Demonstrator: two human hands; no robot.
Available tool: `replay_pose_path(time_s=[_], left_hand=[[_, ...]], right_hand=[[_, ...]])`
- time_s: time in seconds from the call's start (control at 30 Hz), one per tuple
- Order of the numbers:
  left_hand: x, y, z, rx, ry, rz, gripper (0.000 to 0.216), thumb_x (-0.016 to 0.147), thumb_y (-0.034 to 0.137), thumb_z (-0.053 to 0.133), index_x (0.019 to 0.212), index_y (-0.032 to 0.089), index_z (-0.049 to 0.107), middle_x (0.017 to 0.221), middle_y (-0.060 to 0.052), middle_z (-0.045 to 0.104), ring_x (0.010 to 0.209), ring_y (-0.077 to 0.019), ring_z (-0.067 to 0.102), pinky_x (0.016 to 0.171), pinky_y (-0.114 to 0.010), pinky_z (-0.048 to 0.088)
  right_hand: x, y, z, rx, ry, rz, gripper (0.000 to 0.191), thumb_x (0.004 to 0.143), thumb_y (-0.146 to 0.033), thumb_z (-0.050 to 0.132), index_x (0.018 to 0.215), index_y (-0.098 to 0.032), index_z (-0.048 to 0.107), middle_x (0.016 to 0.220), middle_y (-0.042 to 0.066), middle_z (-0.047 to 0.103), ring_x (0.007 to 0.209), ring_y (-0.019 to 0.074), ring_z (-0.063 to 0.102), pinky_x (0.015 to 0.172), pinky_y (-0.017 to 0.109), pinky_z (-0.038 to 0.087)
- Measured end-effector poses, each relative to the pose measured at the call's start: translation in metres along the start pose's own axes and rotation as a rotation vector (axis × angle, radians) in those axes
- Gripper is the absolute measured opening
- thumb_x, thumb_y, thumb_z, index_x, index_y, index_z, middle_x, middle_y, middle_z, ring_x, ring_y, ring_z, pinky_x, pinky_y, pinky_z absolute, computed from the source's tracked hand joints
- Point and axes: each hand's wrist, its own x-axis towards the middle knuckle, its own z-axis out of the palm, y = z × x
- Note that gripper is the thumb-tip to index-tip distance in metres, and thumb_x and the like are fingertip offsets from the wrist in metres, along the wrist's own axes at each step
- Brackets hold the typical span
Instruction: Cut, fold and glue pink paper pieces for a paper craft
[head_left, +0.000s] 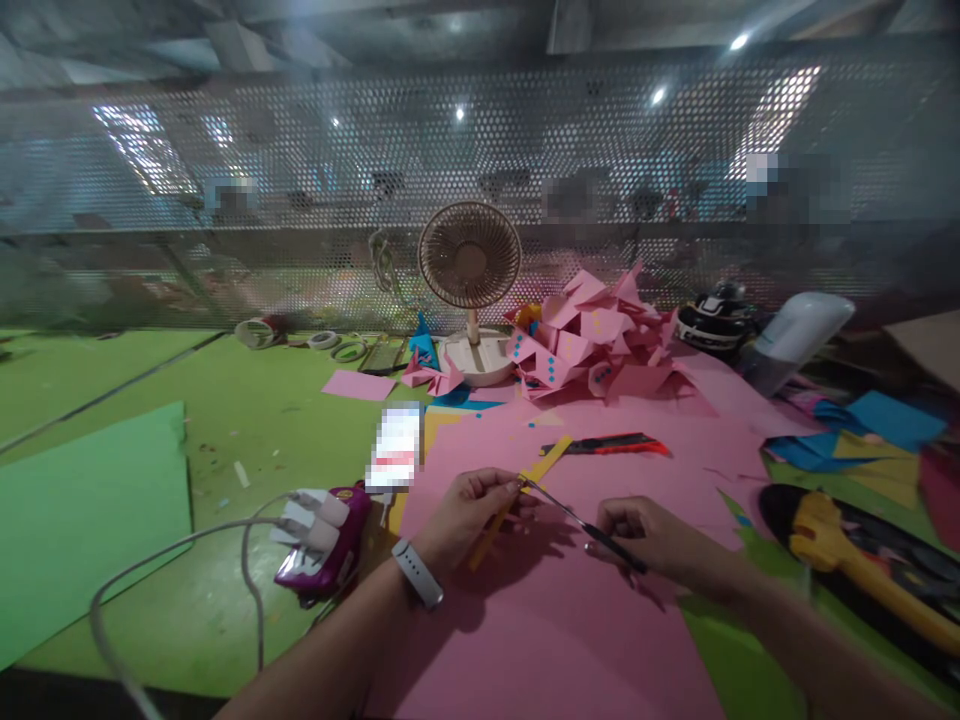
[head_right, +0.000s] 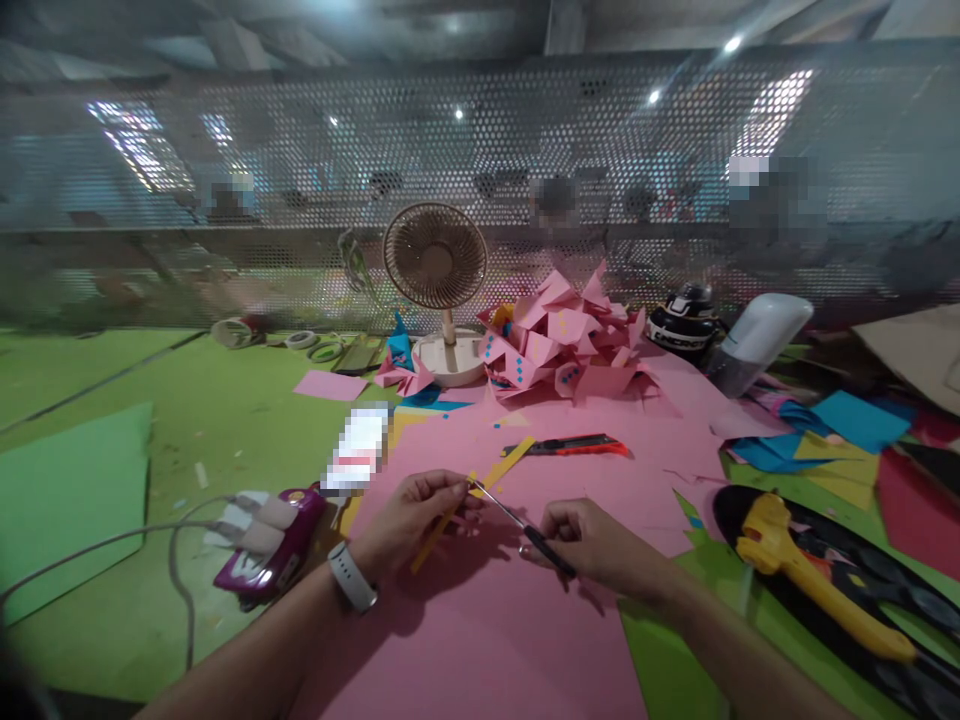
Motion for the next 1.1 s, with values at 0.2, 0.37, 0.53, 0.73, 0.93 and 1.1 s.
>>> replay_pose_path(time_s=[0.2, 0.37, 0.53, 0.73, 0.93, 1.1], left_hand=[[0.001, -0.002, -0.001, -0.002, -0.003, 0.010, 0.024, 0.074, 0.035, 0.067, 0.085, 0.014, 0.061, 0.082, -0.008, 0.069, 0.064, -0.0131, 0.063, 0.064, -0.027, 0.048], [0.000, 0.004, 0.002, 0.029, 0.029, -0.004, 0.027, 0.072, 0.036, 0.069, 0.083, 0.013, 0.061, 0.079, -0.007, 0.068, 0.061, -0.0127, 0.063, 0.059, -0.025, 0.048], [-0.001, 0.007, 0.003, 0.056, 0.031, -0.002, 0.025, 0.072, 0.035, 0.068, 0.080, 0.013, 0.060, 0.075, -0.007, 0.068, 0.059, -0.0120, 0.062, 0.056, -0.023, 0.047], [0.002, 0.003, -0.001, 0.063, 0.034, 0.019, 0.027, 0.071, 0.036, 0.069, 0.081, 0.014, 0.058, 0.076, -0.006, 0.068, 0.059, -0.0123, 0.062, 0.059, -0.025, 0.048], [0.000, 0.005, 0.000, 0.022, 0.048, 0.039, 0.027, 0.074, 0.037, 0.067, 0.085, 0.014, 0.060, 0.081, -0.007, 0.068, 0.063, -0.0129, 0.063, 0.062, -0.026, 0.048], [-0.002, 0.006, 0.003, 0.025, 0.034, 0.039, 0.026, 0.075, 0.036, 0.066, 0.087, 0.013, 0.063, 0.081, -0.008, 0.068, 0.064, -0.0121, 0.062, 0.062, -0.025, 0.047]], right_hand=[[-0.002, -0.002, 0.002, 0.014, 0.032, 0.009, 0.036, 0.066, -0.045, 0.069, 0.064, -0.016, 0.047, 0.048, -0.007, 0.048, 0.040, 0.0063, 0.047, 0.039, 0.018, 0.034], [-0.002, -0.004, 0.001, 0.016, 0.062, 0.004, 0.036, 0.064, -0.044, 0.071, 0.063, -0.016, 0.048, 0.046, -0.007, 0.047, 0.040, 0.0066, 0.047, 0.039, 0.017, 0.033], [0.000, -0.003, 0.000, 0.000, 0.082, 0.001, 0.036, 0.062, -0.045, 0.072, 0.063, -0.016, 0.050, 0.048, -0.006, 0.048, 0.041, 0.0068, 0.047, 0.040, 0.018, 0.034], [-0.002, -0.010, 0.002, -0.007, 0.083, 0.014, 0.038, 0.061, -0.047, 0.072, 0.063, -0.016, 0.050, 0.048, -0.006, 0.048, 0.043, 0.0082, 0.049, 0.041, 0.019, 0.035], [-0.006, -0.015, 0.004, 0.019, 0.108, -0.027, 0.040, 0.066, -0.052, 0.067, 0.064, -0.016, 0.049, 0.051, -0.006, 0.046, 0.046, 0.0070, 0.047, 0.044, 0.019, 0.036], [-0.003, -0.007, 0.003, -0.056, 0.035, -0.012, 0.038, 0.069, -0.050, 0.065, 0.066, -0.016, 0.048, 0.051, -0.005, 0.049, 0.044, 0.0065, 0.047, 0.041, 0.018, 0.034]])
